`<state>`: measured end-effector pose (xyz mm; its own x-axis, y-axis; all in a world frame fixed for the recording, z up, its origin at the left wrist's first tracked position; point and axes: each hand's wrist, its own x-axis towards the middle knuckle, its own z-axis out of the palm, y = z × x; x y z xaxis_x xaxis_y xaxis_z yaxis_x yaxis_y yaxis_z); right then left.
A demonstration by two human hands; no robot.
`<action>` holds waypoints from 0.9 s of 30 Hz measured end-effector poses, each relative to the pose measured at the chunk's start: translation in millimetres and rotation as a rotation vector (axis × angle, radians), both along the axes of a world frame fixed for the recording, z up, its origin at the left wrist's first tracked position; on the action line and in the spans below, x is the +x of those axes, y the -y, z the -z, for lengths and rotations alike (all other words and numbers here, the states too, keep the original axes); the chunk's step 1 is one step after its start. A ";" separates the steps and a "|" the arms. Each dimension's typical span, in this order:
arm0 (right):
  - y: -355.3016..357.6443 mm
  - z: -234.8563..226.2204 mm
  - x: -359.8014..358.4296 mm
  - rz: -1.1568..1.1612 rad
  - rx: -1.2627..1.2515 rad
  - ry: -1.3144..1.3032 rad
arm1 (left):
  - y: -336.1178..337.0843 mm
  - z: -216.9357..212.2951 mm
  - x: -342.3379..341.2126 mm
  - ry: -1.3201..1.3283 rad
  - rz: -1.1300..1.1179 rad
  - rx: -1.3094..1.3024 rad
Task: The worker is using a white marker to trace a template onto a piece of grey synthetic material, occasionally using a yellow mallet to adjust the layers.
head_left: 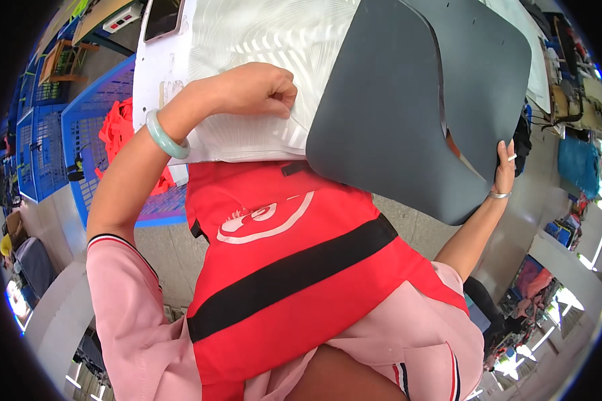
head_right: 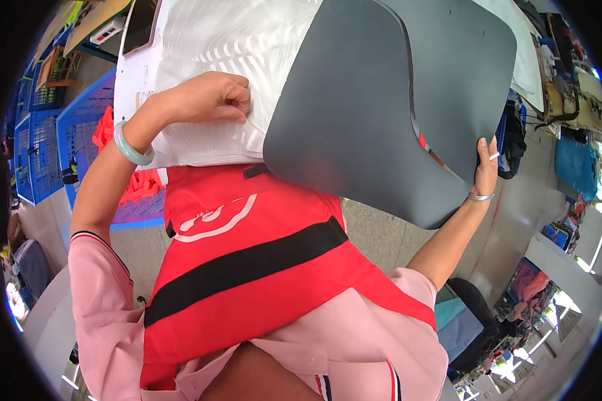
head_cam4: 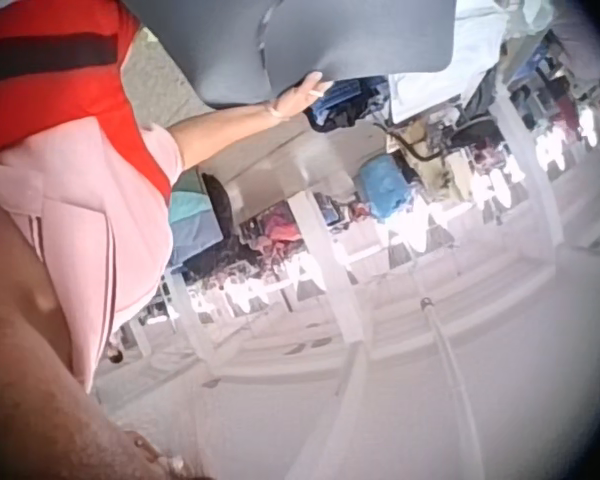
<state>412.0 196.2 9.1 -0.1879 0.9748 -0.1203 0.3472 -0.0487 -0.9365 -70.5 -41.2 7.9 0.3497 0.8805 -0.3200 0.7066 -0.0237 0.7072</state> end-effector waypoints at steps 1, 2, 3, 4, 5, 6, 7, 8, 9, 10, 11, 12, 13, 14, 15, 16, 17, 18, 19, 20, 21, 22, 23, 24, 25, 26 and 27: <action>-1.3 1.5 1.6 -0.004 0.004 -0.029 | 2.8 2.5 1.1 -0.008 0.002 0.008; -1.6 2.5 2.9 -0.007 0.009 -0.059 | 4.9 4.6 1.7 -0.017 0.004 0.017; -1.2 1.2 4.9 -0.012 0.007 -0.058 | 5.3 6.7 1.8 -0.016 0.000 0.015; 1.8 -2.7 2.0 -0.045 0.008 -0.066 | 5.1 8.0 1.9 -0.022 -0.002 0.031; 4.1 -4.3 -0.2 -0.079 0.009 -0.075 | 5.1 8.8 2.1 -0.029 -0.004 0.048; 4.8 -1.6 -1.5 -0.084 0.006 -0.078 | 4.7 9.7 3.1 -0.032 -0.008 0.045; 3.9 1.5 -1.6 -0.107 -0.008 -0.112 | 0.2 7.7 5.8 -0.164 -0.048 0.058; 3.2 4.5 -1.5 -0.129 -0.023 -0.146 | -2.4 5.3 7.5 -0.296 -0.088 0.071; 3.0 7.6 -1.4 -0.129 -0.022 -0.146 | -0.3 2.4 7.2 -0.296 -0.087 0.071; 3.7 10.8 -0.8 -0.095 -0.005 -0.094 | 5.9 -5.7 8.6 -0.279 -0.025 0.173; 4.5 12.8 0.5 -0.060 0.011 -0.040 | 12.8 -10.1 10.4 -0.261 0.038 0.274; 5.7 12.6 2.9 -0.058 0.006 -0.038 | 21.2 -5.5 13.8 -0.258 0.040 0.271; 7.2 11.6 1.1 -0.087 0.004 -0.084 | 35.4 1.1 16.6 -0.352 0.049 0.381; 8.7 10.3 1.7 -0.110 0.003 -0.125 | 45.0 9.6 19.2 -0.440 0.062 0.494; 6.6 10.9 4.6 -0.108 -0.001 -0.111 | 50.1 18.1 18.7 -0.291 -0.022 0.391; 4.8 12.0 7.7 -0.107 -0.005 -0.107 | 51.3 21.2 17.4 -0.286 -0.022 0.386; 3.1 13.4 10.1 -0.094 0.007 -0.097 | 52.6 24.7 16.0 -0.262 -0.033 0.420; 2.4 14.4 13.0 -0.081 0.020 -0.088 | 53.6 28.7 15.2 -0.237 -0.046 0.454; 0.5 15.3 15.0 -0.038 0.034 -0.068 | 53.2 30.8 14.8 -0.236 -0.049 0.452; -0.6 14.5 17.4 -0.041 0.032 -0.067 | 52.7 32.9 14.6 -0.207 -0.062 0.459; -0.8 12.3 20.5 -0.060 0.024 -0.096 | 52.9 34.8 14.8 -0.177 -0.075 0.468; -2.2 10.5 24.1 -0.076 0.019 -0.126 | 51.3 33.5 15.1 -0.178 -0.075 0.469; -4.0 9.4 27.5 -0.100 0.050 -0.095 | 49.3 31.7 15.1 -0.181 -0.073 0.455; -4.6 10.6 29.7 -0.099 0.052 -0.096 | 46.3 29.6 15.0 -0.185 -0.070 0.441; -3.4 10.7 27.6 -0.096 0.051 -0.104 | 41.6 26.3 13.4 -0.188 -0.068 0.445; -2.0 10.9 25.5 -0.091 0.051 -0.112 | 34.8 22.6 11.0 -0.205 -0.037 0.428; -1.3 12.5 21.5 -0.087 0.056 -0.115 | 26.0 18.8 8.3 -0.221 -0.004 0.413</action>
<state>433.5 197.5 -3.4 -0.2818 0.9587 -0.0386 0.2377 0.0308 -0.9709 -62.2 -67.2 -10.9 0.3087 0.9511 -0.0093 0.8401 -0.2680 0.4717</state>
